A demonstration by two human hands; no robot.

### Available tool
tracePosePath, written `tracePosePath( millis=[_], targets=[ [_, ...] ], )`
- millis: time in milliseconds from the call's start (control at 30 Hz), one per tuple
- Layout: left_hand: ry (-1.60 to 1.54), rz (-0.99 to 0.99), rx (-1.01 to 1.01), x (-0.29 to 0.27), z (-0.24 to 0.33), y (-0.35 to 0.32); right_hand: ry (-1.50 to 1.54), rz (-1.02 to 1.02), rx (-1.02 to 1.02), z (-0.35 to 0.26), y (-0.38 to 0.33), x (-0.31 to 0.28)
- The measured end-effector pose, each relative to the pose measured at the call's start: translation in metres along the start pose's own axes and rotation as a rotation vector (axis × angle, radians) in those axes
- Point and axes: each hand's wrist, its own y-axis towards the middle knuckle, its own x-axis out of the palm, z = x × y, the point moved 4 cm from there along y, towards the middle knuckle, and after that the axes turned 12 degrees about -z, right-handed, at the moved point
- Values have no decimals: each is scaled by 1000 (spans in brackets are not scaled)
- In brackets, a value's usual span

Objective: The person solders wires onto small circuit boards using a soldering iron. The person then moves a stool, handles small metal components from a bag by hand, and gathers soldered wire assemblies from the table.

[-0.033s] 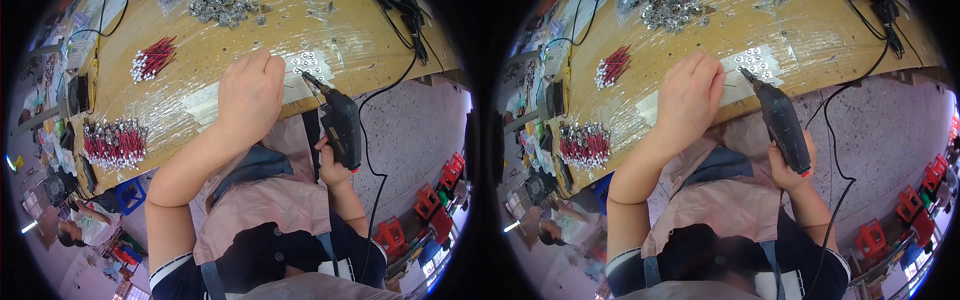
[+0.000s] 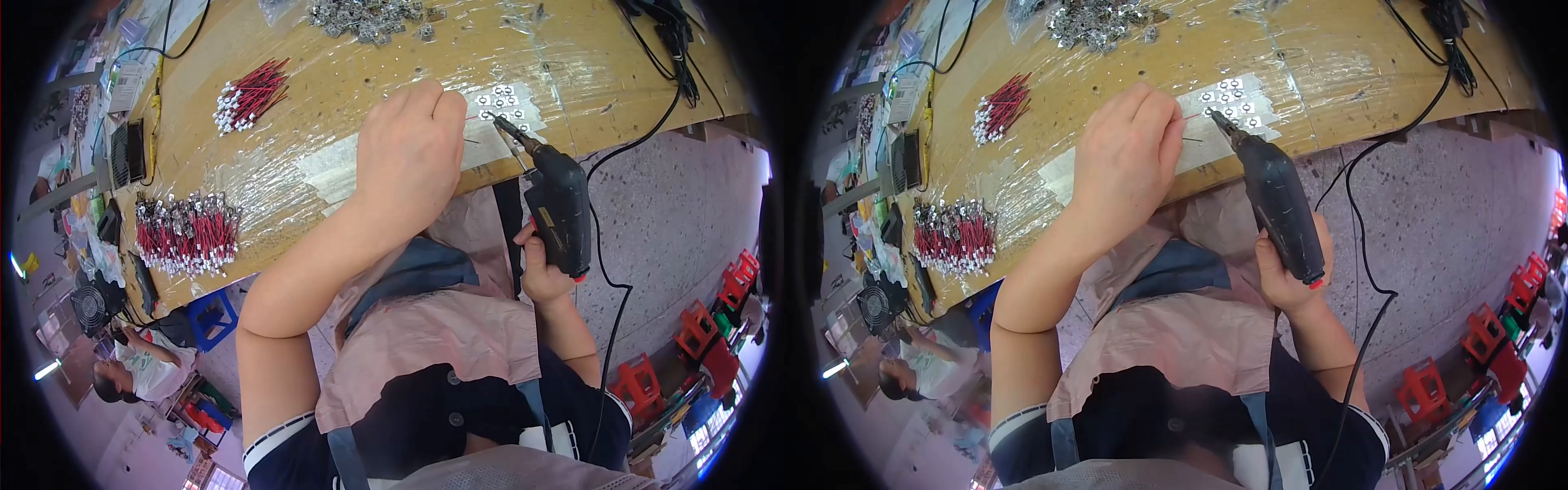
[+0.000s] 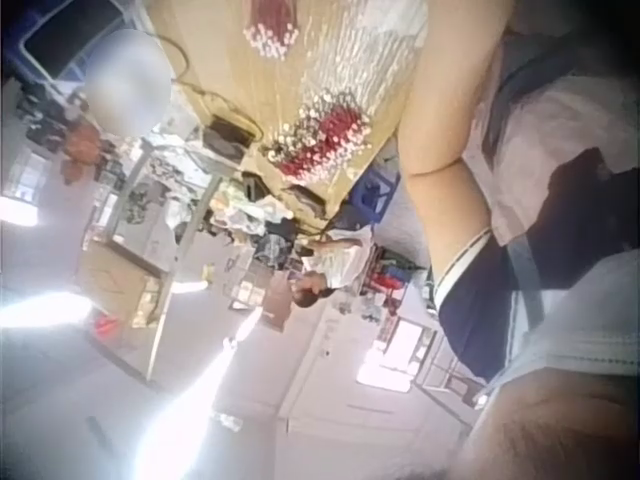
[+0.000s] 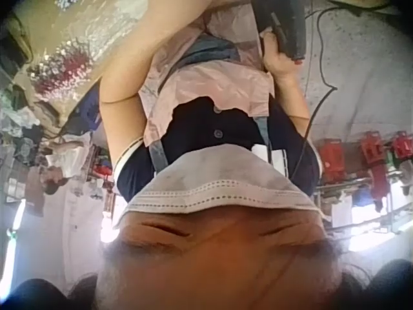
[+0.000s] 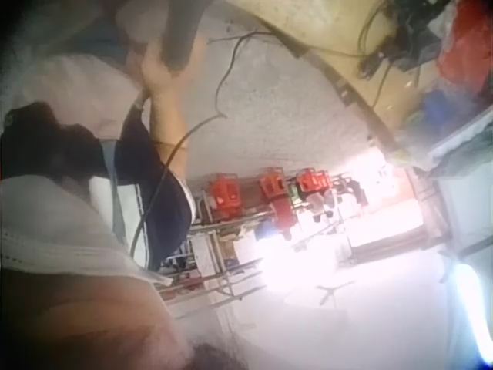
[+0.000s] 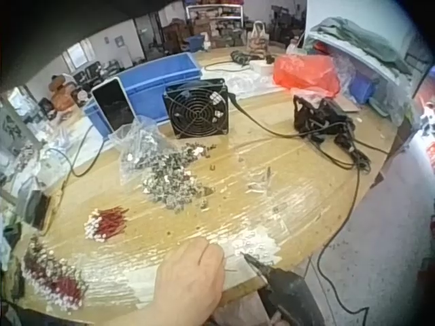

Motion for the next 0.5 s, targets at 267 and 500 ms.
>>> tracePosePath(
  millis=[267,500],
  targets=[
    [-20,127,-64,-5,-5,-16,204,136,-111,-22,16,5],
    [-8,176,-381,-74,-30,-115,285,132,-199,-23,19,8]
  ],
)
